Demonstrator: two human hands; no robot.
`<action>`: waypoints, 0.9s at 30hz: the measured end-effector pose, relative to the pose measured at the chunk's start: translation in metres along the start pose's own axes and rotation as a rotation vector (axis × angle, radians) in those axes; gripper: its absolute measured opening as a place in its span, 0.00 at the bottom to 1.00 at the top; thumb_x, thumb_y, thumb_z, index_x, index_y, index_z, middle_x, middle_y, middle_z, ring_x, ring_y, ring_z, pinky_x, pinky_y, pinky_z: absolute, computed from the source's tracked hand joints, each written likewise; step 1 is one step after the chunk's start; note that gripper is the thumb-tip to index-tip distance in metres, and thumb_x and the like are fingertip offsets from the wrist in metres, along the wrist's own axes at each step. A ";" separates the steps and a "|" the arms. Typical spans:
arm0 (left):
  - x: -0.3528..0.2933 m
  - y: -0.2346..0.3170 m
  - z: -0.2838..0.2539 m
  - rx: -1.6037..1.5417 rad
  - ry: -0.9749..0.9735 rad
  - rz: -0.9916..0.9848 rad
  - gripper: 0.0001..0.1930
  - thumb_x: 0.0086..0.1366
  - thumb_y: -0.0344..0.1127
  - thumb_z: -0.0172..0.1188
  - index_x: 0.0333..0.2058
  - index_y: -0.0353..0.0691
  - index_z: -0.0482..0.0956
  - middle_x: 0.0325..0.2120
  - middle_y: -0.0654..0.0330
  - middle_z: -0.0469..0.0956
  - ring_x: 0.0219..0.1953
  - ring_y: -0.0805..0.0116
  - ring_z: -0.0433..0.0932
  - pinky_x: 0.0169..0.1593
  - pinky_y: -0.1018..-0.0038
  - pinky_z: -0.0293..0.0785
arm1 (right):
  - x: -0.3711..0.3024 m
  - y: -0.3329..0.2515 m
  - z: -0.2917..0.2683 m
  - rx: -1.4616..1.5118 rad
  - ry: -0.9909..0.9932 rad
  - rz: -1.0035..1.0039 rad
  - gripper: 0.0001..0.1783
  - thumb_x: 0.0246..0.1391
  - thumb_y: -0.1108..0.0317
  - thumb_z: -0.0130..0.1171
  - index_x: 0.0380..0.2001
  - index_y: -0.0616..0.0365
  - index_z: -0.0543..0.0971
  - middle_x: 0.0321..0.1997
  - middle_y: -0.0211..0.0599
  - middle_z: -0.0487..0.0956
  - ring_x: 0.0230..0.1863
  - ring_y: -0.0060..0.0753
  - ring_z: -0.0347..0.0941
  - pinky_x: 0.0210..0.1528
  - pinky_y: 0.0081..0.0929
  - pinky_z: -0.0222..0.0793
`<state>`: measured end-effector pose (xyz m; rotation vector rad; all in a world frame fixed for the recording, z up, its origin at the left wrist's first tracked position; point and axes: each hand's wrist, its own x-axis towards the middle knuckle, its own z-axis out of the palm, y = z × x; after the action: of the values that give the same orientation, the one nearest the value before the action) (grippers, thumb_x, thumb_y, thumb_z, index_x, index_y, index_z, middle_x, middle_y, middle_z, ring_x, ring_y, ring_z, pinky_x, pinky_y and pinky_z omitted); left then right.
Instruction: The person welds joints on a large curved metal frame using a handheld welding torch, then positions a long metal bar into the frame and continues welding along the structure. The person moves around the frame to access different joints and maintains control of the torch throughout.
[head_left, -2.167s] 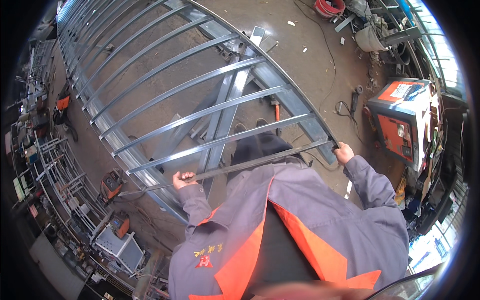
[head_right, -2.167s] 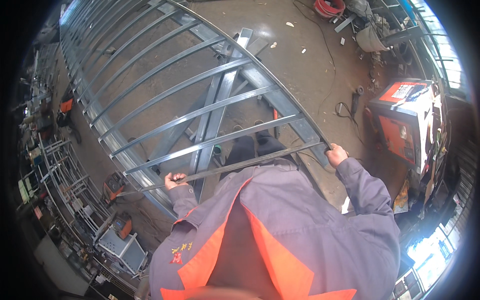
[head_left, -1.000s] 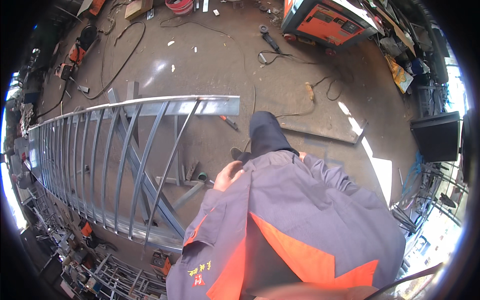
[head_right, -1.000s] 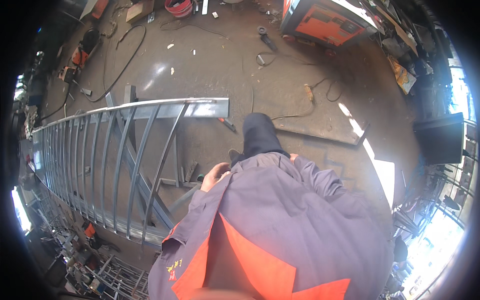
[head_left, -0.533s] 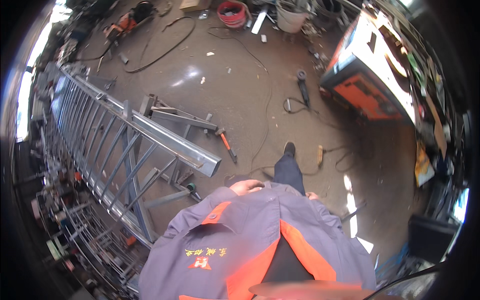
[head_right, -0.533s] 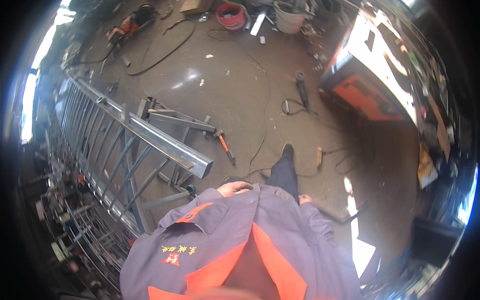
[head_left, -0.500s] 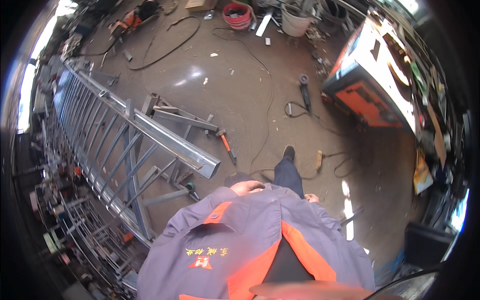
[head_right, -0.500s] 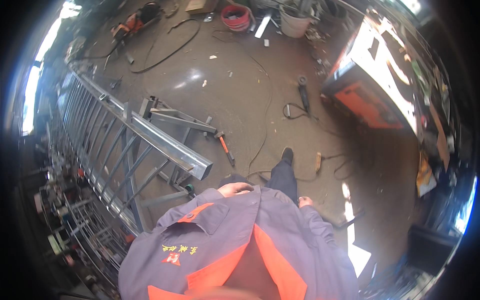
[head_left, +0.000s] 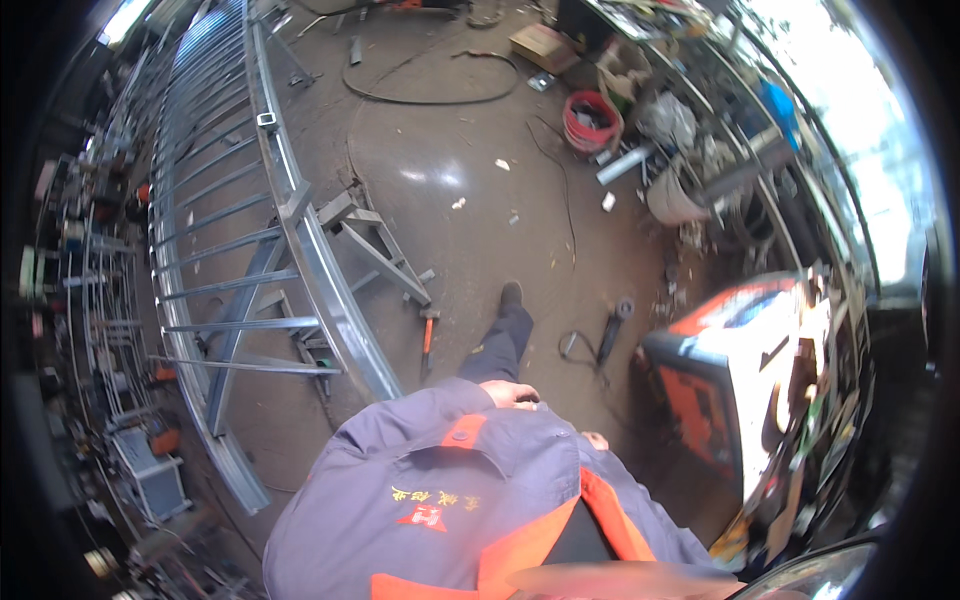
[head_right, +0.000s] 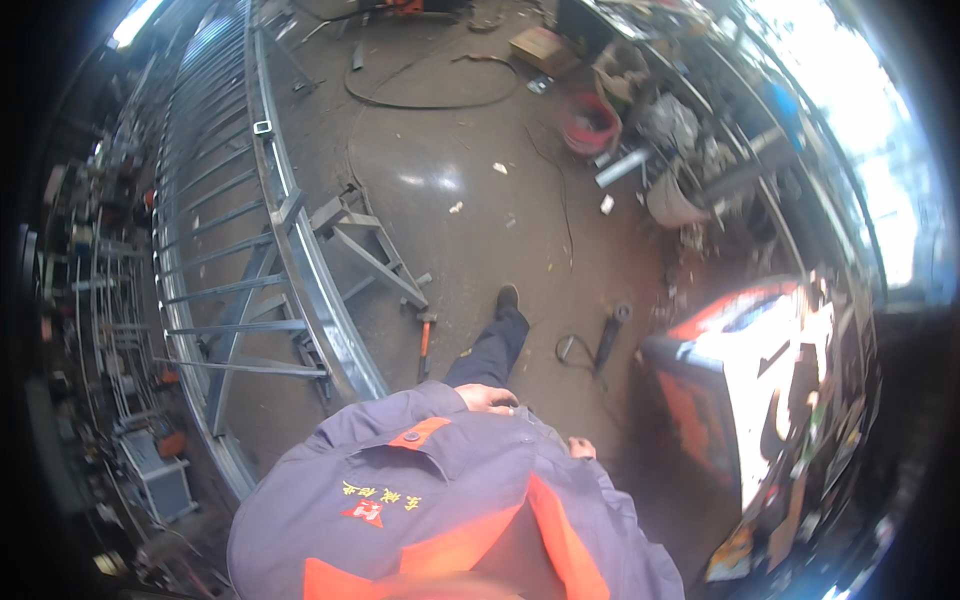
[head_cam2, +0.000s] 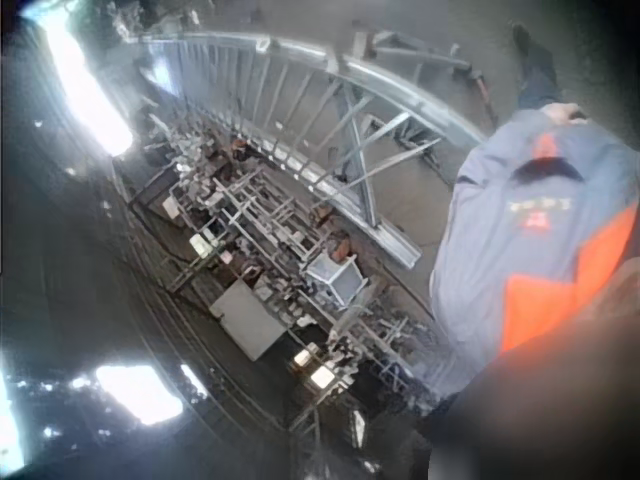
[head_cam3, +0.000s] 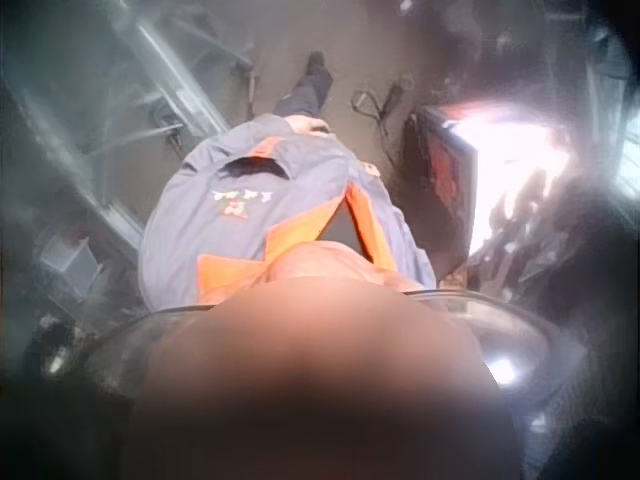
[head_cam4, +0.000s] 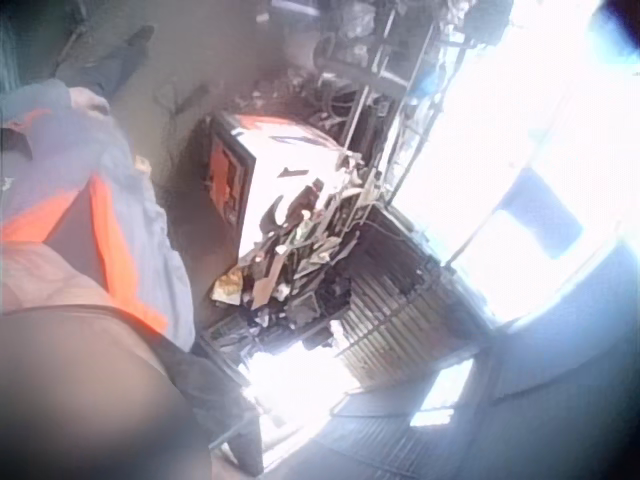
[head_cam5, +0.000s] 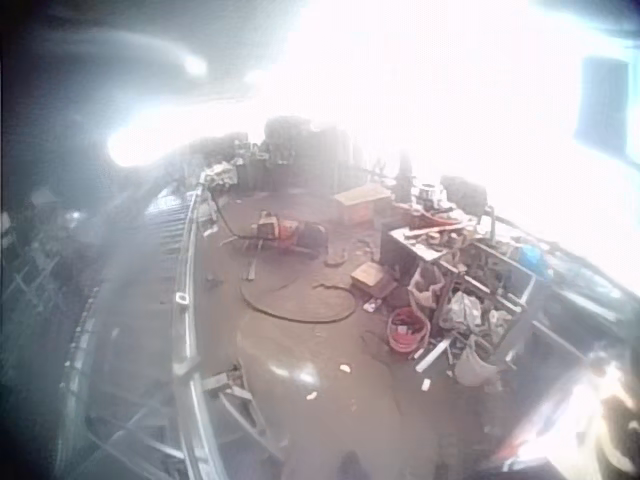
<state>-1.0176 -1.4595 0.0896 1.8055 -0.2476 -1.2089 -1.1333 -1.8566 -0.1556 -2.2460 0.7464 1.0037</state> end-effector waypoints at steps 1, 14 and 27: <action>0.010 -0.002 -0.025 -0.019 0.002 -0.010 0.29 0.71 0.60 0.50 0.62 0.48 0.72 0.56 0.50 0.77 0.59 0.51 0.75 0.62 0.61 0.69 | 0.026 -0.026 -0.010 -0.055 -0.020 -0.025 0.23 0.55 0.50 0.63 0.47 0.55 0.85 0.50 0.43 0.85 0.54 0.39 0.80 0.58 0.34 0.72; 0.036 -0.030 -0.315 -0.427 0.574 0.075 0.25 0.69 0.50 0.55 0.59 0.42 0.74 0.54 0.51 0.79 0.58 0.54 0.76 0.61 0.62 0.71 | 0.221 -0.467 -0.116 -0.225 -0.166 -0.265 0.22 0.56 0.51 0.62 0.48 0.51 0.85 0.49 0.40 0.85 0.54 0.37 0.80 0.57 0.32 0.73; 0.048 -0.203 -0.264 -0.959 0.916 -1.038 0.23 0.68 0.45 0.60 0.56 0.37 0.77 0.51 0.51 0.81 0.52 0.63 0.79 0.56 0.68 0.74 | 0.403 -0.854 -0.161 -0.402 -0.340 -0.462 0.19 0.57 0.58 0.63 0.47 0.57 0.84 0.42 0.41 0.86 0.43 0.33 0.82 0.46 0.30 0.77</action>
<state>-0.8408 -1.2228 -0.0723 1.3422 1.6585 -0.7059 -0.2514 -1.4831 -0.1573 -2.3203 -0.1340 1.3268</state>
